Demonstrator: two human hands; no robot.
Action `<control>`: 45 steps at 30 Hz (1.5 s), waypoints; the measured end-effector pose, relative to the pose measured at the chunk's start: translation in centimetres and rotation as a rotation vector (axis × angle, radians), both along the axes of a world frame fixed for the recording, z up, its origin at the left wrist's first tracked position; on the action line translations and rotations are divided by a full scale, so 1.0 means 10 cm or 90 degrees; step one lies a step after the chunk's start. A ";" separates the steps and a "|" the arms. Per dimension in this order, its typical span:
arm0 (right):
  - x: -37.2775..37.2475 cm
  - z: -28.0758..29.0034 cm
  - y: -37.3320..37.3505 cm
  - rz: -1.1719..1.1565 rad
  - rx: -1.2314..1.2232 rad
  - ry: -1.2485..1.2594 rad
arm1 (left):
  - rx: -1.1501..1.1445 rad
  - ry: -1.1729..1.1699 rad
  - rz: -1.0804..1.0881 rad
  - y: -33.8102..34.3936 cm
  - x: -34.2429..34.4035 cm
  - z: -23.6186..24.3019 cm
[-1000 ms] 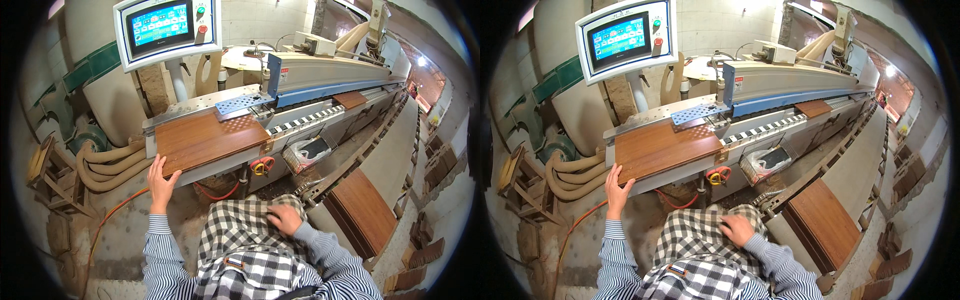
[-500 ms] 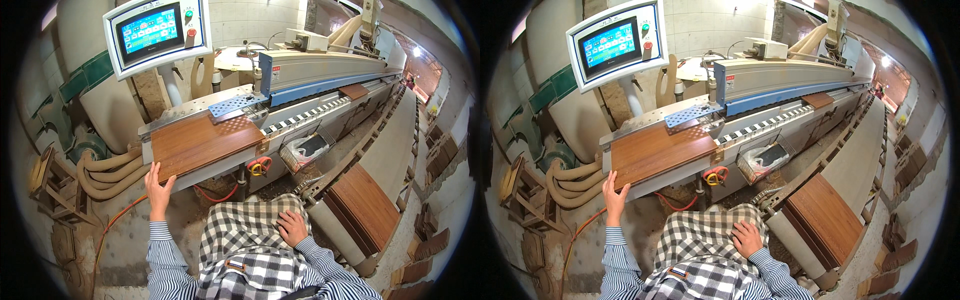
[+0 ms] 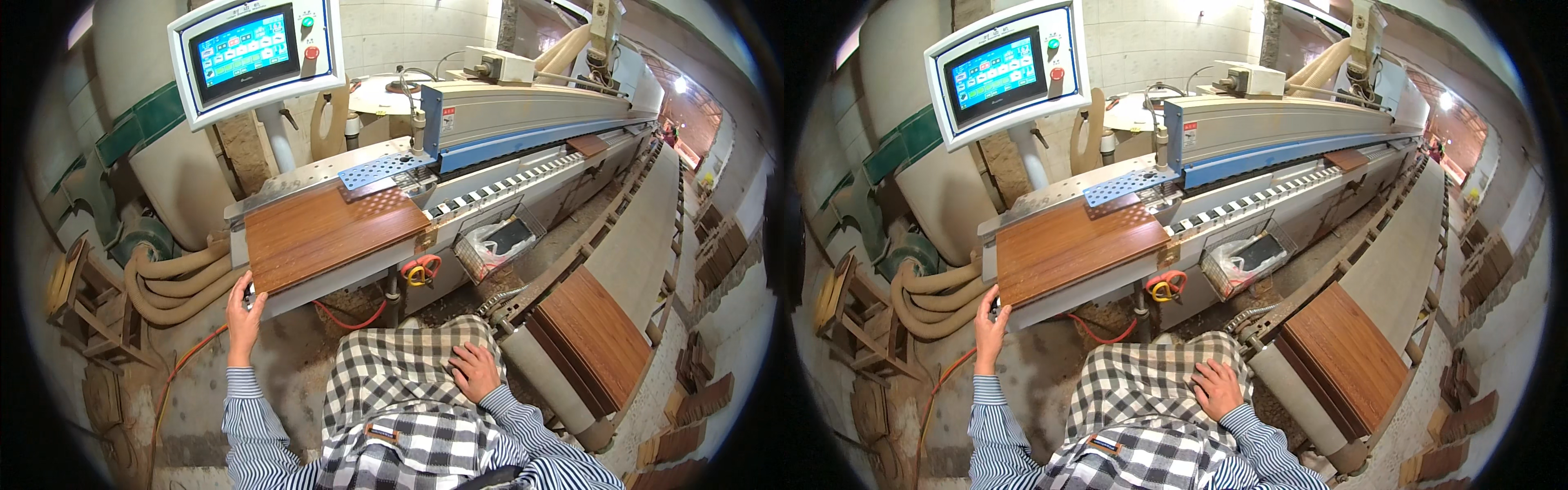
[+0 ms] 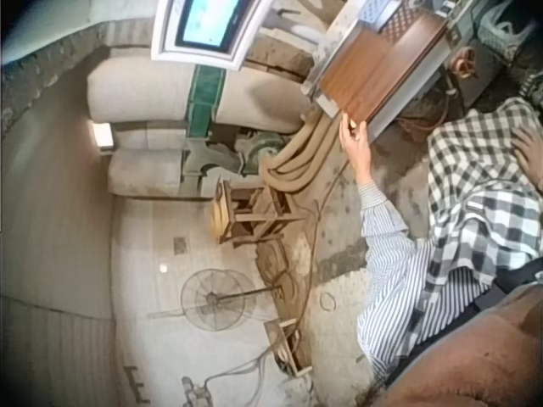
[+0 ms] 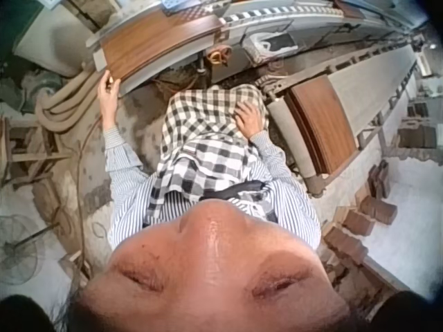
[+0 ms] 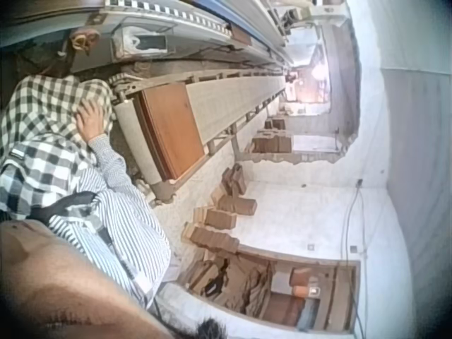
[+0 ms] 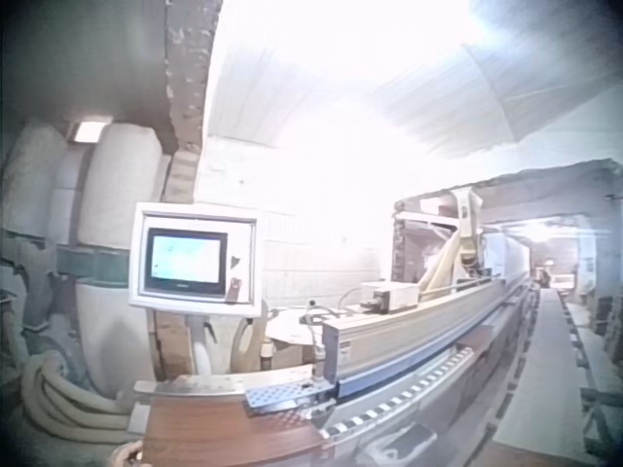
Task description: The person repeatedly places wooden planks onto a conveyor belt of a woodworking machine, allowing them to pass through the processing area. The person then retrieves the planks and stacks them. The task is performed one at a time in a repetitive loop.
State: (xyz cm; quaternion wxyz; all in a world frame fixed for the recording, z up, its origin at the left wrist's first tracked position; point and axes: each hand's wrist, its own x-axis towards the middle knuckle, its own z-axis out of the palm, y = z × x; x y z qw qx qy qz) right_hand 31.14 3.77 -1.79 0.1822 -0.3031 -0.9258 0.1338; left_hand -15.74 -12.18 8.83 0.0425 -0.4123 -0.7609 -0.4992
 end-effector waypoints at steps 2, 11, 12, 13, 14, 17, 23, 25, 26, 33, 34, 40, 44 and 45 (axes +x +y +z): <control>0.00 -0.02 0.00 -0.001 0.002 0.001 | -0.005 0.014 0.000 0.01 0.03 0.04; 0.01 -0.02 0.00 0.004 0.004 0.014 | -0.115 0.121 0.023 0.12 0.09 0.16; 0.01 -0.02 0.00 0.003 0.004 0.014 | -0.132 0.144 0.027 0.16 0.13 0.20; 0.01 -0.01 0.00 0.004 0.003 0.018 | -0.142 0.153 0.023 0.22 0.16 0.23; 0.01 -0.01 0.00 0.005 0.002 0.021 | -0.152 0.161 0.019 0.27 0.19 0.26; 0.02 -0.01 0.00 0.008 0.002 0.027 | -0.172 0.179 0.001 0.45 0.27 0.30; 0.04 -0.04 0.00 0.004 0.000 0.033 | -0.181 0.205 -0.049 0.95 0.48 0.33; 0.04 -0.04 0.00 0.002 -0.008 0.062 | -0.159 0.203 -0.074 1.10 0.55 0.31; 0.05 -0.04 0.02 0.001 -0.018 0.088 | -0.147 0.201 -0.085 1.17 0.57 0.29; 0.43 0.36 0.60 -0.148 0.192 0.165 | -0.129 0.318 -0.108 1.42 0.77 0.08; 0.55 0.43 0.74 -0.210 0.219 0.100 | -0.117 0.375 -0.090 1.41 0.78 0.02; 1.13 0.47 1.39 -0.352 0.154 -0.151 | -0.103 0.383 -0.085 1.43 0.78 -0.01; 1.12 0.53 1.33 -0.321 0.140 -0.125 | -0.097 0.380 -0.082 1.43 0.79 -0.03; 1.12 0.51 1.29 -0.315 0.158 -0.115 | -0.097 0.381 -0.079 1.43 0.79 -0.03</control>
